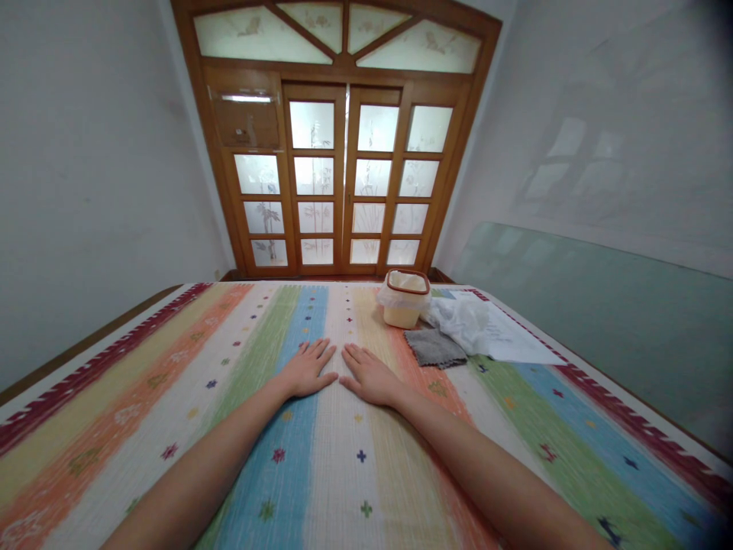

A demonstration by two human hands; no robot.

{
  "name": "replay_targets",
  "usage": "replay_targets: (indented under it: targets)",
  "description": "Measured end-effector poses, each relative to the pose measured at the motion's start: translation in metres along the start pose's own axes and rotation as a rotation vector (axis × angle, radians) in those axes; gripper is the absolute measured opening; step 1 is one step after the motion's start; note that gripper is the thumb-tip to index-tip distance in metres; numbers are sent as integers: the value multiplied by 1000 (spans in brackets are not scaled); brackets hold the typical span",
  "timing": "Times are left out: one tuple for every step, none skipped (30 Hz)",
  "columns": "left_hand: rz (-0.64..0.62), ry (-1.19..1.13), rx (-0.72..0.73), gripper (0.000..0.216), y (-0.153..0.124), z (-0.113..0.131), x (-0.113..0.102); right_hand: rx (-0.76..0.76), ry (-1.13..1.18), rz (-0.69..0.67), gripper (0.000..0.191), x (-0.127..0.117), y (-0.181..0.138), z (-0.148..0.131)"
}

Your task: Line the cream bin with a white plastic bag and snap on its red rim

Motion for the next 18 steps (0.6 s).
replay_targets:
  targets:
    - [1, 1, -2, 84, 0, 0, 0, -2, 1, -4, 85, 1, 1, 0]
    - [5, 0, -2, 84, 1, -1, 1, -3, 1, -7, 85, 2, 1, 1]
    - [11, -2, -1, 84, 1, -2, 1, -3, 0, -9, 85, 3, 2, 1]
    - [17, -5, 2, 84, 1, -2, 2, -5, -2, -10, 85, 4, 2, 1]
    - [22, -9, 5, 84, 2, -3, 2, -4, -5, -10, 85, 5, 3, 2]
    - [26, -14, 7, 83, 2, -4, 3, -4, -8, -10, 86, 5, 3, 2]
    - [29, -19, 7, 83, 2, -5, 4, -6, -10, -11, 86, 6, 3, 2]
    - [34, -24, 5, 82, 3, -6, 4, -9, -11, -13, 87, 6, 4, 2]
    - [41, -28, 2, 81, 3, -6, 4, -11, -12, -15, 88, 7, 4, 3]
    - [48, -32, 0, 79, 3, -7, 4, -12, -14, -17, 90, 7, 5, 3]
    - [56, -36, -1, 77, 3, -7, 4, -10, -16, -17, 90, 7, 5, 3]
    - [63, -39, -1, 76, 2, -7, 4, -8, -18, -17, 91, 8, 6, 3]
    - [69, -43, 0, 74, 2, -7, 3, -4, -19, -17, 91, 8, 6, 3]
    - [73, -48, 1, 73, 2, -7, 3, 0, -20, -17, 91, 8, 6, 3]
    - [75, -52, 2, 72, 1, -7, 3, 2, -20, -17, 91, 8, 6, 3]
    - [76, -55, 3, 72, 1, -7, 2, 3, -20, -19, 91, 8, 7, 3]
    - [78, -58, 5, 72, 1, -8, 2, 4, -20, -20, 91, 8, 7, 3]
    - [80, -60, 7, 71, 1, -8, 2, 6, -21, -20, 91, 7, 7, 3]
Point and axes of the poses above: each hand's wrist, its own y-axis towards the middle knuckle, its own x-axis out of the palm, z = x × y, the point moved 3 cm from there along y, towards the middle knuckle, and after that the axes turned 7 degrees about -y, right-handed, at the moved point
